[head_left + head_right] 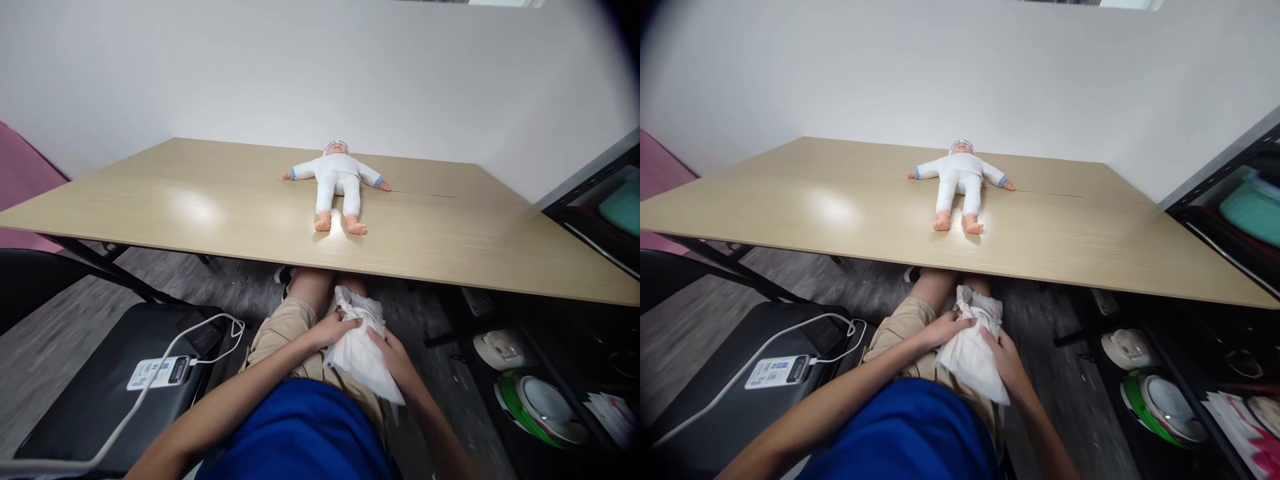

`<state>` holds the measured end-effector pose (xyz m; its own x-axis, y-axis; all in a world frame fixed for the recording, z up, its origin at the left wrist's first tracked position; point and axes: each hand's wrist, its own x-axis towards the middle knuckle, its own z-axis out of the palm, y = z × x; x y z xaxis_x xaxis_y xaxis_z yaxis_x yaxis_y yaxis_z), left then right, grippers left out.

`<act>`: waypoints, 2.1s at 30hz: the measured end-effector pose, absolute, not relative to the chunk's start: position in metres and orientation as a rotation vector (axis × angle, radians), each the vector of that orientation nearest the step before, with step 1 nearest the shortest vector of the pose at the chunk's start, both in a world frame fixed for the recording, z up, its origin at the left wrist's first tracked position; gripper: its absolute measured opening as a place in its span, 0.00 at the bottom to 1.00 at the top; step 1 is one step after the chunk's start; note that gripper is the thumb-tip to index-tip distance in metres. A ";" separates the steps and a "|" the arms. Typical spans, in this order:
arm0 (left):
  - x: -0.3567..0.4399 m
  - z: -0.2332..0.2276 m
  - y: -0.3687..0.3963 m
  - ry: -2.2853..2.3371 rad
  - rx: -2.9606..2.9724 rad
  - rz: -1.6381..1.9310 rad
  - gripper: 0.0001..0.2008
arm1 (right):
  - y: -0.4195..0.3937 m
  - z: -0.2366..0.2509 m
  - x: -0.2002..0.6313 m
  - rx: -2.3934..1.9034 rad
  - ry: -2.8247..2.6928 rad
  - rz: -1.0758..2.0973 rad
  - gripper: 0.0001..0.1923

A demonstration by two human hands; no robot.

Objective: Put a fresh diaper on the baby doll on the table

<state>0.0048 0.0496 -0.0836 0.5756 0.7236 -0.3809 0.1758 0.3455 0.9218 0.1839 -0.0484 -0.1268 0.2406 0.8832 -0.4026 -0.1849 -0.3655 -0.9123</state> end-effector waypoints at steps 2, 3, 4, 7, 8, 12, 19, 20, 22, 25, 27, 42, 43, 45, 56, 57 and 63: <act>-0.010 -0.047 0.021 0.874 1.195 0.454 0.30 | -0.074 -0.086 0.179 -1.427 -0.717 1.302 0.40; -0.019 -0.025 0.005 0.804 1.204 0.518 0.31 | -0.089 -0.066 0.176 -1.410 -0.755 1.295 0.37; -0.029 -0.003 -0.011 0.742 1.200 0.562 0.32 | -0.104 -0.046 0.173 -1.400 -0.811 1.273 0.35; -0.055 0.053 -0.049 0.601 1.221 0.578 0.30 | -0.140 -0.003 0.162 -1.373 -0.946 1.179 0.32; -0.061 0.065 -0.055 0.569 1.240 0.591 0.28 | -0.145 0.005 0.157 -1.367 -0.966 1.142 0.32; -0.067 0.075 -0.046 0.608 1.247 0.723 0.28 | -0.125 0.020 0.138 -1.284 -1.023 1.077 0.28; -0.057 0.037 0.002 0.768 0.964 0.794 0.27 | -0.051 0.004 0.124 -1.291 -1.107 1.006 0.27; -0.056 0.029 0.006 0.791 0.908 0.794 0.26 | -0.045 -0.002 0.124 -1.304 -1.101 1.019 0.29; -0.054 0.013 0.010 0.826 0.801 0.801 0.27 | -0.036 -0.015 0.123 -1.326 -1.085 1.055 0.30; -0.050 -0.008 0.014 0.857 0.685 0.805 0.32 | -0.030 -0.030 0.122 -1.341 -1.071 1.109 0.29; -0.048 -0.017 0.016 0.867 0.649 0.807 0.36 | -0.031 -0.037 0.122 -1.352 -1.070 1.128 0.28; -0.039 -0.029 0.010 0.952 0.674 0.869 0.44 | -0.034 -0.027 0.143 -1.594 -1.184 0.320 0.23; -0.038 -0.029 0.010 0.951 0.672 0.876 0.45 | -0.029 -0.021 0.143 -1.583 -1.266 0.229 0.20; -0.036 -0.028 0.010 0.938 0.669 0.876 0.43 | -0.016 -0.007 0.142 -1.543 -1.460 0.074 0.15; -0.030 -0.051 0.017 0.881 0.708 0.888 0.39 | 0.079 -0.013 0.136 -1.653 -2.031 0.037 0.31; -0.031 -0.053 0.019 0.880 0.746 0.897 0.38 | 0.082 -0.014 0.136 -1.653 -2.046 0.050 0.32; -0.061 -0.040 0.043 0.990 1.191 0.761 0.26 | 0.098 -0.010 0.136 -1.643 -2.094 0.109 0.32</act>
<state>-0.0611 0.0425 -0.0401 0.3958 0.8927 -0.2154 0.0212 0.2256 0.9740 0.1365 0.0978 -0.0096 -0.1697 0.9340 0.3143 0.8965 0.2788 -0.3443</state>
